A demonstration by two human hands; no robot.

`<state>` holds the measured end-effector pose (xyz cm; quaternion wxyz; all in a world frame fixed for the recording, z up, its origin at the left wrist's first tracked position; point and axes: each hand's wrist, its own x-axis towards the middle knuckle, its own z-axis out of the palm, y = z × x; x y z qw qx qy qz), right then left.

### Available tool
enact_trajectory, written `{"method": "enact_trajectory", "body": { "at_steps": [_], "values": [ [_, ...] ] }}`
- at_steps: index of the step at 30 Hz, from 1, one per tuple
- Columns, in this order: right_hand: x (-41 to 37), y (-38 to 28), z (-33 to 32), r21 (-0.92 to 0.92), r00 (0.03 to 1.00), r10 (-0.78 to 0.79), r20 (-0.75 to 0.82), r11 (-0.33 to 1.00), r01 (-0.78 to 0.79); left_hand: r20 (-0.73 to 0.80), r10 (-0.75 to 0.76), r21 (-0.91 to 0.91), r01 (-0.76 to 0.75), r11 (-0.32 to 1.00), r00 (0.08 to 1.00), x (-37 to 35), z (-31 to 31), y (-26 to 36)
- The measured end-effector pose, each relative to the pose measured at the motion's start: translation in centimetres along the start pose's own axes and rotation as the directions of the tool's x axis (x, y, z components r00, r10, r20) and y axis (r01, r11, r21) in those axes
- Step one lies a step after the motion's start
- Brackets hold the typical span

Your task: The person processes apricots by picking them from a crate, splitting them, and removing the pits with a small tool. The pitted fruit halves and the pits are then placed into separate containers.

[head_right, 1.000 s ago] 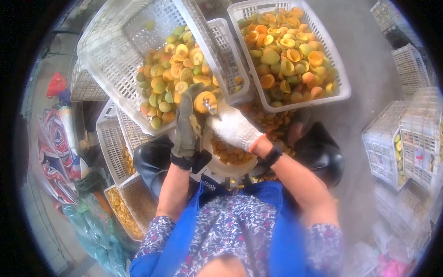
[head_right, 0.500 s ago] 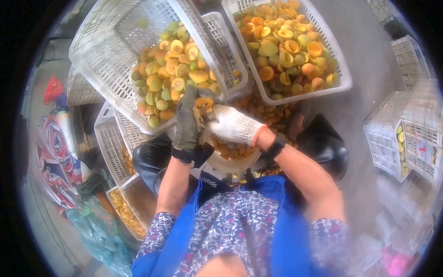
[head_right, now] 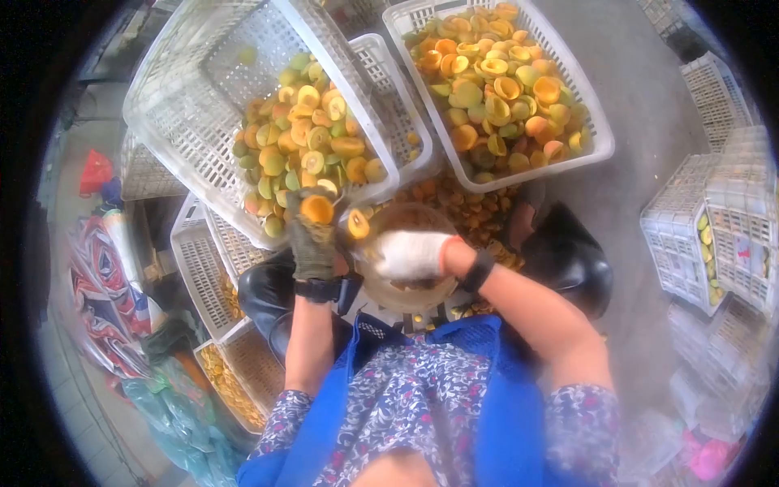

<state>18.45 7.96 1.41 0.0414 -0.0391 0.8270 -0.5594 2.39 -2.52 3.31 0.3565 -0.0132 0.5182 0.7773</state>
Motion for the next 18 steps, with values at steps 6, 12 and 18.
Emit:
{"method": "enact_trajectory", "body": {
  "at_steps": [6,12,18],
  "values": [
    [-2.2,-1.9,-0.1,-0.36,0.897,0.434,0.087,0.853,-0.378,0.188,0.105,-0.111,-0.085,0.99,0.977,1.1,6.8,5.0],
    [-1.3,-0.9,-1.5,-0.274,0.893,0.45,0.024,0.862,-0.427,0.625,-0.084,0.527,-0.498,-0.689,0.776,10.8,3.3,1.8],
    [-1.4,0.9,-4.6,-0.457,0.97,-0.027,-0.242,0.885,-0.09,0.597,-0.007,0.771,-0.577,-0.269,0.802,10.1,2.3,3.3]
  ]
}}
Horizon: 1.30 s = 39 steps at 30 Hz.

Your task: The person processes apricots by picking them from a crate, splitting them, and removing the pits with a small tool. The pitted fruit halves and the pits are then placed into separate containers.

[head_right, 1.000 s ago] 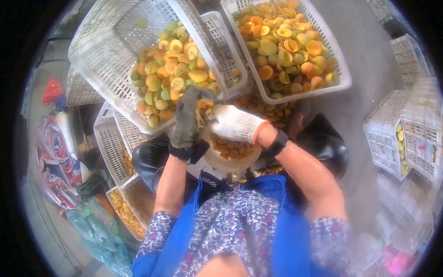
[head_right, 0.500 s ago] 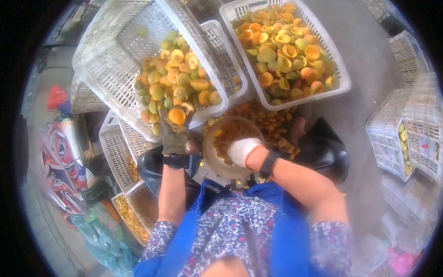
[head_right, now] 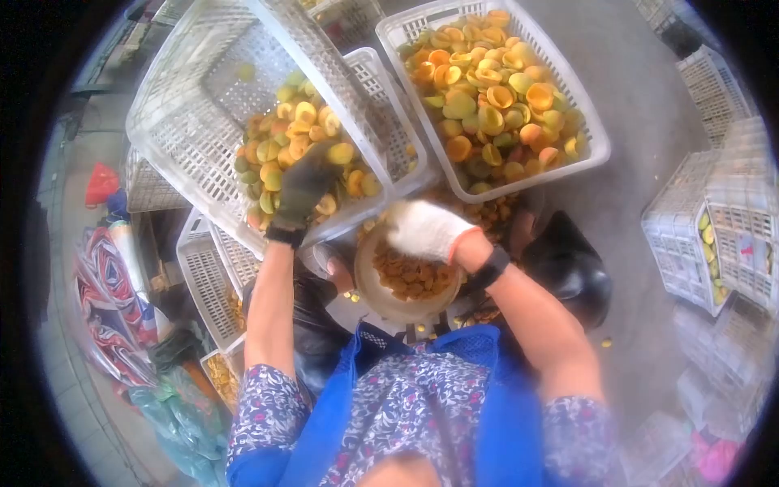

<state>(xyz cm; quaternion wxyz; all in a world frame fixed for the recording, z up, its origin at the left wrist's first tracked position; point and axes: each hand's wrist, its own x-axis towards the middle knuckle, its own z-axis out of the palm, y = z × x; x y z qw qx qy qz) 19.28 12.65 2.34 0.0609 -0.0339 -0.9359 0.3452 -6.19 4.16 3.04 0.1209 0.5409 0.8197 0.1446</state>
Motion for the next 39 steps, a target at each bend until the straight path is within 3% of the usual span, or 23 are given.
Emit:
{"method": "enact_trajectory", "body": {
  "at_steps": [1,2,3,4,5,7,8,9,10,11,12,13,14,17,20,22,23,25,29,31,34,37,39],
  "values": [
    [0.5,-0.6,-1.4,0.232,0.973,0.203,-0.112,0.957,-0.174,-0.003,0.001,0.005,-0.001,1.0,1.0,-0.4,-0.4,0.1],
    [0.8,-0.6,-2.0,0.28,0.962,0.22,-0.162,0.945,-0.169,-0.021,0.008,-0.402,-0.016,0.915,1.0,-1.2,-0.5,0.2],
    [1.3,-1.6,-3.3,0.461,0.923,0.373,-0.091,0.838,-0.293,-0.042,0.001,-0.741,-0.032,0.671,0.999,-2.3,-0.8,0.5],
    [1.7,-2.6,-4.6,0.616,0.857,0.515,-0.017,0.681,-0.396,0.127,-0.068,-0.864,0.143,0.483,0.99,-3.8,-3.2,3.6],
    [2.1,-3.4,-5.7,0.616,0.859,0.511,-0.015,0.682,-0.395,0.124,-0.071,-0.864,0.143,0.483,0.99,-4.8,-3.5,4.5],
    [2.4,-4.3,-7.0,0.686,0.778,0.551,0.302,0.442,-0.579,0.128,0.04,-0.98,0.121,0.156,0.991,-6.2,-3.4,5.8],
    [2.5,-3.1,-3.9,0.713,0.877,0.481,-0.008,0.618,-0.332,0.11,0.035,-0.991,0.107,0.084,0.993,-6.6,-2.6,6.2],
    [2.3,-2.4,-2.5,0.711,0.878,0.479,-0.007,0.619,-0.333,0.108,0.034,-0.991,0.105,0.083,0.994,-7.1,-2.7,7.1],
    [2.0,-2.0,-1.7,0.28,0.935,0.158,-0.316,0.958,-0.068,0.112,-0.019,-0.984,0.108,-0.143,0.994,-7.4,-3.0,8.2],
    [1.8,-1.7,-0.9,-0.279,0.871,-0.279,-0.404,0.945,0.174,0.127,-0.072,-0.928,0.093,-0.361,0.989,-7.7,-3.1,9.2],
    [1.4,-2.6,0.0,-0.034,0.912,-0.128,-0.391,0.992,0.125,0.13,-0.154,-0.917,0.06,-0.395,0.979,-7.9,-2.7,10.0],
    [1.0,-3.2,0.7,-0.239,0.903,-0.219,-0.37,0.962,0.135,0.131,-0.162,-0.917,0.057,-0.394,0.978,-8.2,-2.0,10.0],
    [0.5,-3.6,1.6,-0.224,0.912,-0.196,-0.36,0.967,0.12,-0.059,-0.209,-0.998,-0.058,0.009,0.976,-8.7,-0.8,9.5],
    [0.3,-3.9,1.5,-0.263,0.918,-0.211,-0.337,0.957,0.124,-0.279,-0.223,-0.829,-0.117,0.547,0.934,-8.7,1.6,8.3],
    [0.2,-3.9,1.2,-0.362,0.919,-0.24,-0.312,0.925,0.118,-0.095,-0.274,-0.981,-0.043,0.192,0.957,-8.4,0.1,9.5],
    [0.1,-3.9,1.2,-0.435,0.936,-0.224,-0.273,0.896,0.088,0.105,-0.372,-0.978,0.028,-0.207,0.922,-7.9,0.4,9.6],
    [0.1,-3.9,1.1,-0.435,0.937,-0.221,-0.272,0.896,0.085,0.108,-0.37,-0.977,0.03,-0.209,0.923,-7.9,0.6,9.8],
    [0.5,-4.0,1.1,-0.36,0.905,-0.226,-0.359,0.929,0.089,-0.112,-0.389,-0.985,-0.05,0.166,0.914,-8.1,1.0,10.4],
    [0.4,-3.8,1.9,-0.325,0.922,-0.206,-0.328,0.941,0.094,-0.175,-0.42,-0.981,-0.12,0.155,0.89,-8.1,2.9,10.7],
    [0.2,-4.1,2.3,-0.266,0.963,-0.099,-0.251,0.963,0.03,-0.15,-0.518,-0.988,-0.143,0.053,0.842,-7.9,3.3,11.5],
    [0.4,-3.7,2.4,-0.198,0.939,-0.107,-0.326,0.979,0.043,-0.147,-0.488,-0.987,-0.163,0.009,0.86,-8.1,3.0,12.3],
    [0.3,-3.5,1.9,-0.254,0.926,-0.206,-0.316,0.959,0.126,-0.141,-0.486,-0.989,-0.145,0.03,0.862,-8.0,3.4,11.8],
    [0.1,-3.6,1.8,-0.25,0.952,-0.164,-0.26,0.963,0.098,-0.155,-0.482,-0.987,-0.154,0.042,0.862,-7.9,3.8,11.6]
  ]
}}
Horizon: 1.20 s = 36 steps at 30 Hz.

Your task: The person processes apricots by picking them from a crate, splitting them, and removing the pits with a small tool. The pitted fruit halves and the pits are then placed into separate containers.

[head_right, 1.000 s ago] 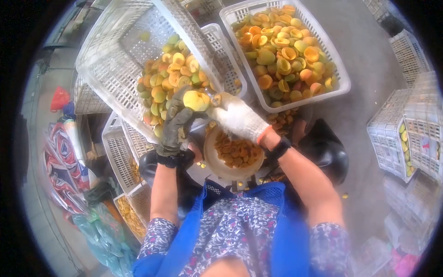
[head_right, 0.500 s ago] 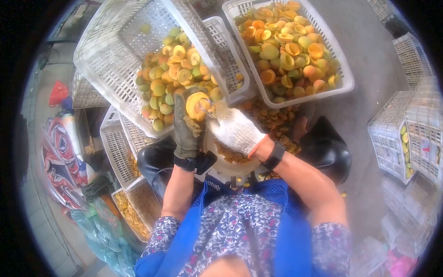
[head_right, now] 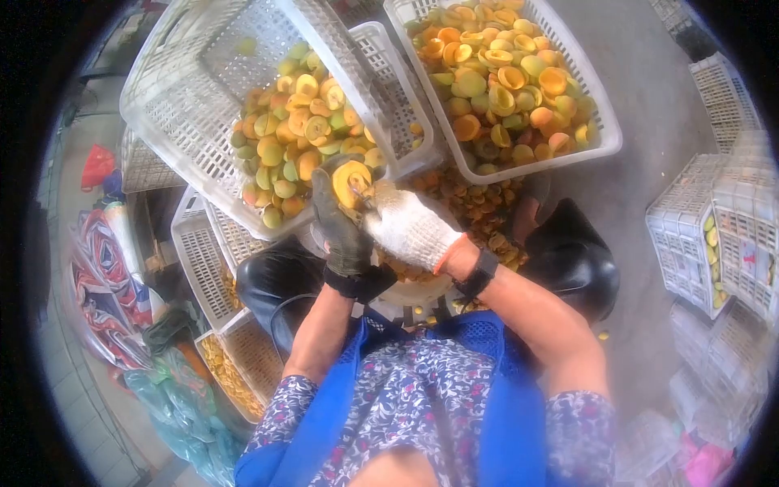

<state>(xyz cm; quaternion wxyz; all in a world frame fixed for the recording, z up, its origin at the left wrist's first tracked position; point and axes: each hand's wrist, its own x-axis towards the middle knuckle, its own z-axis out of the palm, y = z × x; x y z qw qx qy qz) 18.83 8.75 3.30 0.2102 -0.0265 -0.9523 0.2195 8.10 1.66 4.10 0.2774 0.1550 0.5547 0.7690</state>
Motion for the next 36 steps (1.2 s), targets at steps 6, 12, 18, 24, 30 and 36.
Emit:
{"method": "enact_trajectory", "body": {
  "at_steps": [6,12,18,24,30,36],
  "values": [
    [0.2,0.2,0.6,0.183,0.986,0.165,0.014,0.969,-0.165,0.091,0.234,0.268,-0.25,0.931,0.968,0.1,1.3,1.3],
    [2.4,-0.7,-2.9,0.609,0.651,0.45,0.611,0.259,-0.75,0.22,0.298,0.489,-0.369,0.79,0.929,0.8,-1.0,-0.2],
    [0.2,-0.1,0.6,0.015,0.989,0.14,0.055,0.99,-0.141,0.005,-0.046,-0.15,0.047,0.988,0.999,0.5,0.1,-1.4],
    [-0.7,0.0,1.9,0.044,0.971,0.219,-0.099,0.975,-0.216,-0.027,-0.038,-0.158,0.033,0.987,0.999,-0.1,0.9,-1.1],
    [-0.8,-0.1,0.3,-0.184,0.998,0.06,0.01,0.981,-0.057,0.015,0.078,0.234,-0.079,0.969,0.997,-0.5,1.1,-0.1],
    [-0.5,0.5,1.8,0.443,0.894,0.411,0.181,0.778,-0.447,0.095,0.202,0.342,-0.222,0.913,0.975,-0.1,1.1,0.5]
  ]
}}
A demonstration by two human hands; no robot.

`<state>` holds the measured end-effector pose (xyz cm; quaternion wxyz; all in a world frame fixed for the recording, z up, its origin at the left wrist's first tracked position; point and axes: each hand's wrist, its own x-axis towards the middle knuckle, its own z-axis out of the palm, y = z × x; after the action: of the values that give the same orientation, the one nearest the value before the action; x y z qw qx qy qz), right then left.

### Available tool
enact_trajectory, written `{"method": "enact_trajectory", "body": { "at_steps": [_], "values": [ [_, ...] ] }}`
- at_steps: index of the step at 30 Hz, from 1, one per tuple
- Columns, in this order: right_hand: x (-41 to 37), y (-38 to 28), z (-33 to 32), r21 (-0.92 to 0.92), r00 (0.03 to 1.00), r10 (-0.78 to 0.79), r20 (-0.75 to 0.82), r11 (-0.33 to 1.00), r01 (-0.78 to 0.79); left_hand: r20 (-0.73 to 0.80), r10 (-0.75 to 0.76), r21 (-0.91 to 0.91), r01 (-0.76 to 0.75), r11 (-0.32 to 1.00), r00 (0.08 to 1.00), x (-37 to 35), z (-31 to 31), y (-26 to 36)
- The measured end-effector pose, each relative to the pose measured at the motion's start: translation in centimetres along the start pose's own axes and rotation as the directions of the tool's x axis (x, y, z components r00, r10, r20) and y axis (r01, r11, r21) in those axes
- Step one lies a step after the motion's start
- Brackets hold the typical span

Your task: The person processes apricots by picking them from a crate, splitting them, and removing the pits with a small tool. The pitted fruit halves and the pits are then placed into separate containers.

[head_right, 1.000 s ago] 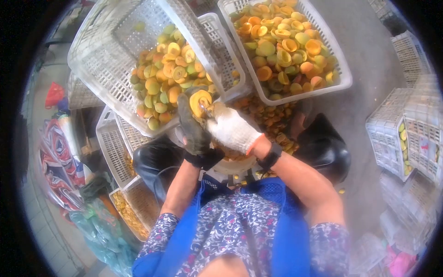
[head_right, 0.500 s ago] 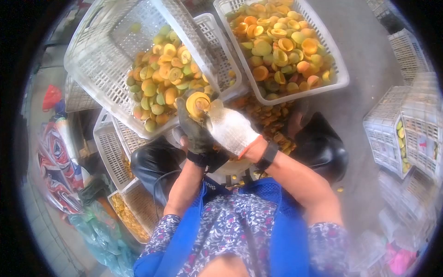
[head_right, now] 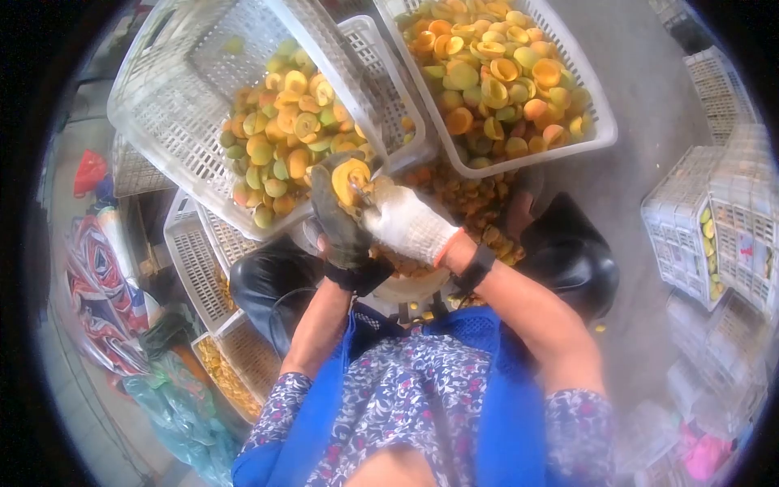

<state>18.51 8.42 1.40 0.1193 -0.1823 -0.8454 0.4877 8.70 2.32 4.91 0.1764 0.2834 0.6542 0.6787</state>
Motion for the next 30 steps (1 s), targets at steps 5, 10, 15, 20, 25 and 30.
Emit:
{"method": "enact_trajectory", "body": {
  "at_steps": [5,10,15,20,25,30],
  "values": [
    [1.0,-2.1,-2.8,0.338,0.958,0.21,0.197,0.903,-0.267,0.118,0.134,0.142,-0.15,0.979,0.984,0.2,-0.5,-0.2],
    [1.0,-4.0,-2.7,0.501,0.893,0.371,0.255,0.739,-0.45,-0.046,-0.068,-0.088,0.064,0.994,0.997,0.1,-0.2,-1.7],
    [0.9,-0.5,-1.1,0.176,0.992,0.085,0.092,0.979,-0.101,0.159,0.177,0.247,-0.213,0.945,0.971,0.8,-1.9,-3.3],
    [0.6,-0.9,-2.4,0.187,0.962,0.145,0.23,0.964,-0.19,0.284,-0.159,-0.066,0.184,0.981,0.946,0.2,-2.7,-3.2],
    [0.6,-2.2,-3.4,0.24,0.869,0.265,0.418,0.89,-0.388,0.188,-0.339,-0.463,0.388,0.797,0.922,-1.0,-2.0,0.5],
    [0.7,-2.9,-5.3,0.391,0.818,0.174,0.548,0.812,-0.434,0.468,0.191,0.308,-0.361,0.88,0.863,0.6,-5.4,-2.9]
  ]
}}
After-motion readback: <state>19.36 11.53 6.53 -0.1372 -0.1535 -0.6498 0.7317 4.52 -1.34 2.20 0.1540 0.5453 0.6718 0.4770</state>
